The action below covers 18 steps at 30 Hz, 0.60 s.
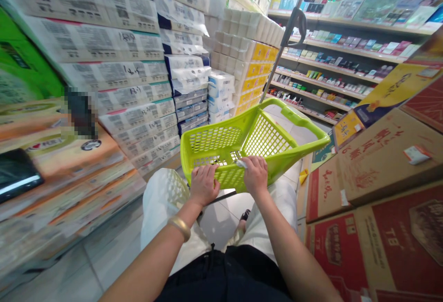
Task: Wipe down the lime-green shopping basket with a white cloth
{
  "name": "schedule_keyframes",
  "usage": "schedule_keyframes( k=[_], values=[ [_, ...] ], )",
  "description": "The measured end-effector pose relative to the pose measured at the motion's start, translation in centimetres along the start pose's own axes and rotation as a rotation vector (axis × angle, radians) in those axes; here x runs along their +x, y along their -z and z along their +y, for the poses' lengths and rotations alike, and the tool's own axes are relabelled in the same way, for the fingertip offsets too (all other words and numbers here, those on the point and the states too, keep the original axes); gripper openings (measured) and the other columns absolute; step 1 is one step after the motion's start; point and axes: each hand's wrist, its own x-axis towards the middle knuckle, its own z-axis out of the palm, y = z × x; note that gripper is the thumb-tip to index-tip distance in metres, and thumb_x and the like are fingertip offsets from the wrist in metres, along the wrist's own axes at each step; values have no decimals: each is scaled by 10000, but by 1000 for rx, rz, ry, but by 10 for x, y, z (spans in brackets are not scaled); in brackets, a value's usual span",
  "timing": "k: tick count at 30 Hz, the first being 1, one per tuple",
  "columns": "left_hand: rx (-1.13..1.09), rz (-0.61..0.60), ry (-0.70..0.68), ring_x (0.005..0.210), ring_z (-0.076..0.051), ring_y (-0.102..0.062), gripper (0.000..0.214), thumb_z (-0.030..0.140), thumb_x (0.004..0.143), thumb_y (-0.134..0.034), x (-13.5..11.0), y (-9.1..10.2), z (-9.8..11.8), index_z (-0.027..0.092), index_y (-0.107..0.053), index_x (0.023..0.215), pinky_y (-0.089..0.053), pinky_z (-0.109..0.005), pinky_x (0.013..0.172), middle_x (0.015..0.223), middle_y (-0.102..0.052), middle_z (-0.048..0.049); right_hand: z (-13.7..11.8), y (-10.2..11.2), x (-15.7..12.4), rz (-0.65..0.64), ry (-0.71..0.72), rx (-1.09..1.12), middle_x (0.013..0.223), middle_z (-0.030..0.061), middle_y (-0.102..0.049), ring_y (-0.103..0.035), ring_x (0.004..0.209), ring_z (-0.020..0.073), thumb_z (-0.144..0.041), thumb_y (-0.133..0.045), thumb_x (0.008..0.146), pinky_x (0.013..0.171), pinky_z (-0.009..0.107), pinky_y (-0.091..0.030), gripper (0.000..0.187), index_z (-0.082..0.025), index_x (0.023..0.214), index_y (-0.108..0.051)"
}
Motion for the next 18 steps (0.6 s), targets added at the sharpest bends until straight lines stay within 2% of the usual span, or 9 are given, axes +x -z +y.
schedule_keyframes(
  k=[2, 5, 9, 11, 14, 18],
  values=[
    [7, 13, 5, 937, -262, -550, 424, 184, 729, -545, 0, -1, 2, 171, -555, 1152, -337, -407, 870, 983, -651, -82, 8, 2, 2, 39, -52, -16, 985, 50, -637, -500, 1045, 211, -34, -492, 812, 1095, 373, -254, 336, -233, 1002, -685],
    [19, 24, 19, 925, -263, -547, 412, 186, 725, -551, 1, -2, 4, 170, -563, 1137, -338, -408, 865, 969, -650, -82, -6, -5, 2, 59, -108, -12, 953, 55, -633, -493, 1028, 220, -37, -492, 816, 1094, 394, -248, 308, -222, 966, -688],
    [28, 12, 13, 932, -265, -547, 406, 198, 729, -550, 1, -2, 1, 162, -569, 1133, -342, -408, 865, 972, -648, -89, -44, -20, -3, 5, -14, 57, 985, 43, -641, -496, 1022, 211, -70, -505, 847, 1082, 380, -263, 294, -242, 1017, -671],
    [30, 1, 0, 941, -264, -549, 413, 202, 734, -544, 0, -1, -2, 158, -567, 1144, -344, -407, 868, 984, -649, -95, -53, -22, -4, -16, 41, 68, 1003, 39, -645, -503, 1015, 204, -81, -510, 855, 1077, 363, -271, 304, -251, 1058, -659],
    [30, -10, -10, 957, -261, -551, 427, 196, 737, -534, 0, 0, -5, 164, -565, 1161, -344, -404, 879, 1002, -649, -98, -43, -17, -2, -37, 91, 41, 992, 35, -654, -512, 1008, 203, -89, -520, 855, 1055, 338, -292, 295, -255, 1054, -661],
    [30, -8, -2, 960, -259, -553, 427, 182, 747, -517, 1, 0, -5, 169, -565, 1171, -342, -403, 892, 993, -649, -92, 0, 0, 4, 3, 71, -43, 980, 35, -668, -523, 1007, 205, -70, -507, 844, 1053, 332, -292, 299, -247, 1017, -676]
  ],
)
